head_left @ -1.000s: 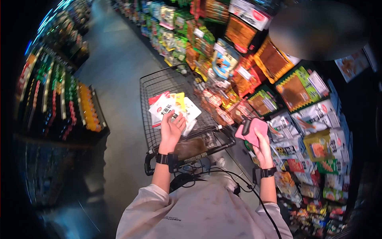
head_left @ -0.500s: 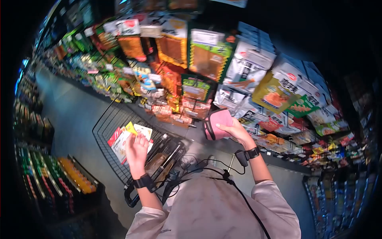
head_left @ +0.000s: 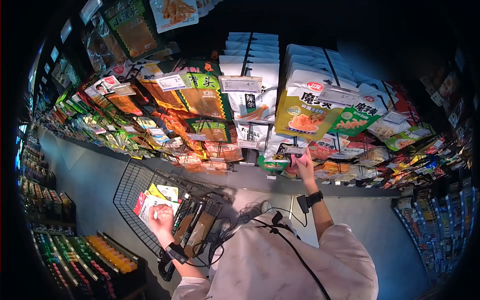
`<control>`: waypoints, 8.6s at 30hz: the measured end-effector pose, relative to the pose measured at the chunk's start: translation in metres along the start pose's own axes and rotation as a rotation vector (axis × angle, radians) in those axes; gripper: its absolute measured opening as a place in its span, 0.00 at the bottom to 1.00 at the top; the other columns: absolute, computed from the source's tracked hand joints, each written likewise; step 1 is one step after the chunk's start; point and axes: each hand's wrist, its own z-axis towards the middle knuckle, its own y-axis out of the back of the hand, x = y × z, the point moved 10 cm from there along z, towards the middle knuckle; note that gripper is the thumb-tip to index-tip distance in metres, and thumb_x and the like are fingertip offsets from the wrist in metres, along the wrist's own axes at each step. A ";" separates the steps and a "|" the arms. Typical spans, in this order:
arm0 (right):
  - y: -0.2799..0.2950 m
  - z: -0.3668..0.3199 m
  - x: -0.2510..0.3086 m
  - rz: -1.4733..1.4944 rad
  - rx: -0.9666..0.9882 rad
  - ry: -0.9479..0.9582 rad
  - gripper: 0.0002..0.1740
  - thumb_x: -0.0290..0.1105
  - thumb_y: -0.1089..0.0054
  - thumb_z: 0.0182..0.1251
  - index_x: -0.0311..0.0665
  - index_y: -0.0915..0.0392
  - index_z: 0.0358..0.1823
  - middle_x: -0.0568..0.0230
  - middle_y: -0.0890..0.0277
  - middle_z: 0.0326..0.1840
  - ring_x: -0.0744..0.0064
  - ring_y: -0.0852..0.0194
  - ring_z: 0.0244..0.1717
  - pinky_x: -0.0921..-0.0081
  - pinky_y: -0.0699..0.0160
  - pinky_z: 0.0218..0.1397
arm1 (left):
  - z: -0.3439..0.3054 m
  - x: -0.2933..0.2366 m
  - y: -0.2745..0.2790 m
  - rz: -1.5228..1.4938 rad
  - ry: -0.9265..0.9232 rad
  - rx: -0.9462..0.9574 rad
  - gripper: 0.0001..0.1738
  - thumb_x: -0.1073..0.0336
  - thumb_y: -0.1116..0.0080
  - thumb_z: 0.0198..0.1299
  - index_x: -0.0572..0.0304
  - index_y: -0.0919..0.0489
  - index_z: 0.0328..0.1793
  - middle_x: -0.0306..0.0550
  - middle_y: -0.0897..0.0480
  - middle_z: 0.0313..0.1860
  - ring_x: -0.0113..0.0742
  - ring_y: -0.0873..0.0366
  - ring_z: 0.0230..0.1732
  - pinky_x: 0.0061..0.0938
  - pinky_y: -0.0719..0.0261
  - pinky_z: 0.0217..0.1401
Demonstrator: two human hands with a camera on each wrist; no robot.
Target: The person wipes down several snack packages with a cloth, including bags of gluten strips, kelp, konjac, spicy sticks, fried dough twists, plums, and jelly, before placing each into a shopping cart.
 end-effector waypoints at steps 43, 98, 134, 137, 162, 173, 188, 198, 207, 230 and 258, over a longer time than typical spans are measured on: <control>-0.209 -0.061 0.320 0.276 0.247 0.109 0.15 0.33 0.43 0.79 0.29 0.23 0.58 0.69 0.21 0.49 0.82 0.24 0.45 0.80 0.24 0.47 | -0.079 0.148 -0.151 1.267 -0.175 0.810 0.23 0.68 0.41 0.73 0.68 0.28 0.71 0.44 0.20 0.62 0.29 0.23 0.60 0.29 0.25 0.66; -0.358 -0.133 0.306 -0.163 0.788 0.731 0.32 0.39 0.49 0.74 0.30 0.35 0.75 0.41 0.50 0.84 0.40 0.57 0.85 0.52 0.59 0.85 | -0.058 0.124 -0.175 0.448 -0.133 0.656 0.36 0.41 0.69 0.81 0.62 0.36 0.79 0.54 0.26 0.72 0.46 0.25 0.69 0.41 0.26 0.74; -0.330 -0.093 0.292 0.305 0.964 0.046 0.27 0.26 0.35 0.71 0.30 0.30 0.69 0.63 0.22 0.62 0.70 0.23 0.61 0.72 0.24 0.64 | -0.017 0.071 -0.184 0.716 -0.521 0.505 0.29 0.54 0.56 0.81 0.64 0.39 0.80 0.53 0.23 0.67 0.39 0.21 0.64 0.35 0.21 0.66; -0.330 -0.103 0.335 0.051 0.799 0.459 0.23 0.23 0.39 0.72 0.25 0.28 0.67 0.54 0.19 0.62 0.61 0.21 0.63 0.70 0.25 0.64 | -0.039 0.062 -0.182 0.969 -0.856 0.365 0.40 0.52 0.52 0.79 0.58 0.56 0.86 0.52 0.30 0.73 0.40 0.28 0.69 0.32 0.30 0.74; -0.336 -0.208 0.366 -0.101 1.097 0.824 0.46 0.61 0.65 0.79 0.28 0.48 0.81 0.32 0.70 0.86 0.34 0.72 0.87 0.49 0.67 0.86 | -0.105 0.101 -0.223 1.069 -0.806 0.623 0.46 0.33 0.82 0.79 0.67 0.44 0.82 0.50 0.31 0.74 0.38 0.31 0.72 0.31 0.38 0.79; -0.336 -0.167 0.430 -0.060 0.910 0.937 0.40 0.47 0.42 0.70 0.33 0.38 0.77 0.45 0.45 0.82 0.38 0.53 0.82 0.49 0.57 0.85 | -0.079 0.149 -0.168 1.248 -0.656 0.731 0.29 0.53 0.56 0.78 0.68 0.34 0.76 0.56 0.29 0.72 0.42 0.32 0.73 0.35 0.33 0.75; -0.346 -0.128 0.395 0.075 0.947 0.718 0.24 0.34 0.49 0.76 0.32 0.33 0.69 0.44 0.32 0.70 0.49 0.36 0.75 0.59 0.45 0.81 | -0.073 0.128 -0.175 1.088 -0.548 0.632 0.28 0.49 0.67 0.83 0.65 0.36 0.74 0.50 0.26 0.67 0.37 0.26 0.66 0.35 0.26 0.72; -0.352 -0.135 0.416 0.020 0.824 0.759 0.33 0.40 0.45 0.74 0.32 0.37 0.75 0.42 0.38 0.77 0.47 0.44 0.80 0.58 0.49 0.83 | -0.063 0.122 -0.155 0.994 -0.495 0.637 0.31 0.49 0.65 0.83 0.61 0.43 0.81 0.49 0.33 0.75 0.36 0.32 0.73 0.34 0.29 0.74; -0.375 -0.112 0.338 0.186 1.068 0.110 0.30 0.52 0.59 0.85 0.32 0.26 0.65 0.67 0.21 0.57 0.79 0.28 0.56 0.76 0.29 0.63 | -0.103 0.097 -0.171 1.007 -0.522 0.552 0.30 0.54 0.56 0.80 0.68 0.38 0.78 0.50 0.26 0.70 0.38 0.25 0.67 0.33 0.26 0.71; -0.429 -0.210 0.318 0.302 1.095 -0.127 0.23 0.32 0.34 0.73 0.31 0.27 0.64 0.66 0.18 0.52 0.81 0.20 0.46 0.80 0.21 0.48 | -0.139 -0.026 -0.141 0.883 -0.494 0.444 0.22 0.57 0.45 0.77 0.70 0.20 0.62 0.43 0.14 0.52 0.24 0.19 0.51 0.23 0.23 0.56; -0.580 -0.273 0.128 -0.342 1.361 -0.089 0.18 0.34 0.39 0.75 0.30 0.24 0.59 0.66 0.19 0.50 0.80 0.23 0.48 0.76 0.21 0.48 | -0.165 -0.125 -0.077 0.801 -0.439 0.463 0.20 0.62 0.58 0.79 0.65 0.27 0.68 0.50 0.16 0.54 0.33 0.18 0.57 0.30 0.24 0.66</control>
